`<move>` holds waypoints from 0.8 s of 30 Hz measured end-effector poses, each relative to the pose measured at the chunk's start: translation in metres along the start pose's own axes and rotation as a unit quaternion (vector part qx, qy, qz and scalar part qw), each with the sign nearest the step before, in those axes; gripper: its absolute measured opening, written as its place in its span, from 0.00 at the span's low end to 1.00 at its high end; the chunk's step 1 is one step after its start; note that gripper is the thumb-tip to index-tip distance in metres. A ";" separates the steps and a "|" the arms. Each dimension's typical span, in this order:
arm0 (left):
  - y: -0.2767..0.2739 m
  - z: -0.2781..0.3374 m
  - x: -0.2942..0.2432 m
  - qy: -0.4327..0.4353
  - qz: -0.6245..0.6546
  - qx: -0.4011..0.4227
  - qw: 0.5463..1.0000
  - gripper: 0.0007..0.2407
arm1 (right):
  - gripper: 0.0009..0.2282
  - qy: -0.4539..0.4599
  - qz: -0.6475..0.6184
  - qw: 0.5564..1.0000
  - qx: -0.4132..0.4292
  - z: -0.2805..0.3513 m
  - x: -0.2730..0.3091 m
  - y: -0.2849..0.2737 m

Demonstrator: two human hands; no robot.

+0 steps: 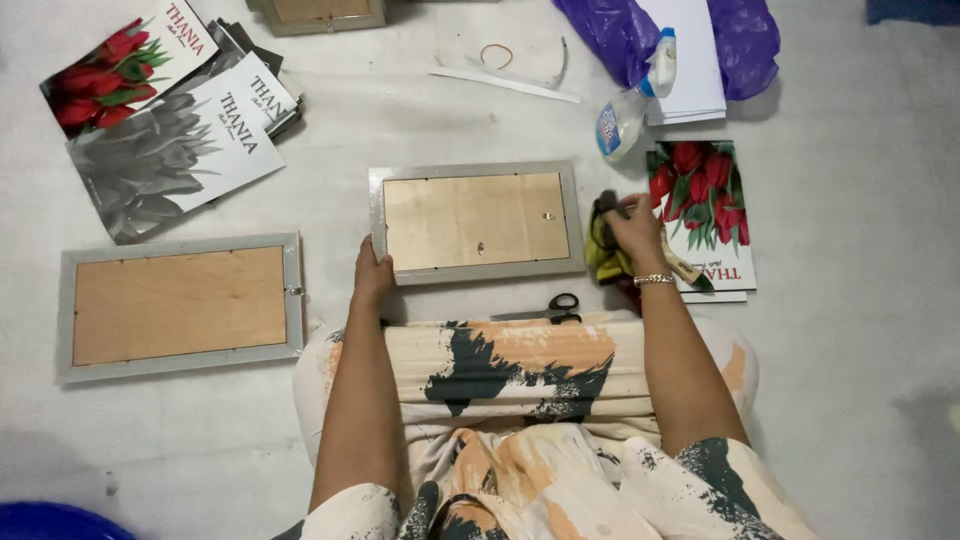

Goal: Cleaning the interior of a picture frame with a brush and preparing the backing board

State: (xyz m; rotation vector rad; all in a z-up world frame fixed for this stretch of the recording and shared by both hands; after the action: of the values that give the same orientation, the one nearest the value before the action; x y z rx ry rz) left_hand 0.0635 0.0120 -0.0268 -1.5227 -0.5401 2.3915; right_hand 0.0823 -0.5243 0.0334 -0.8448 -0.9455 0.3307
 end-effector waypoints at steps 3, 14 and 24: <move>-0.004 0.010 -0.011 -0.013 0.002 0.008 1.000 0.27 | 0.21 -0.006 -0.086 0.991 -0.099 -0.017 0.000 -0.044; 0.000 0.003 -0.004 0.002 -0.020 0.008 1.000 0.28 | 0.20 -0.042 -0.046 0.995 -0.079 -0.013 -0.003 -0.067; -0.004 0.009 -0.008 -0.022 -0.005 0.010 1.000 0.28 | 0.21 0.131 0.348 0.927 0.052 -0.011 -0.098 -0.011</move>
State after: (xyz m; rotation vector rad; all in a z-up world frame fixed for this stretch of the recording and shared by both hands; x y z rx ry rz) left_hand 0.0591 0.0109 -0.0152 -1.4600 -0.5287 2.4206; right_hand 0.0345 -0.5941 -0.0177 -1.0804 -0.3465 0.8487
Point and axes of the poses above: each hand's wrist, its own z-axis away from the middle knuckle, its own y-axis out of the palm, x = y × z, the point moved 7 cm from there along -z, towards the middle knuckle
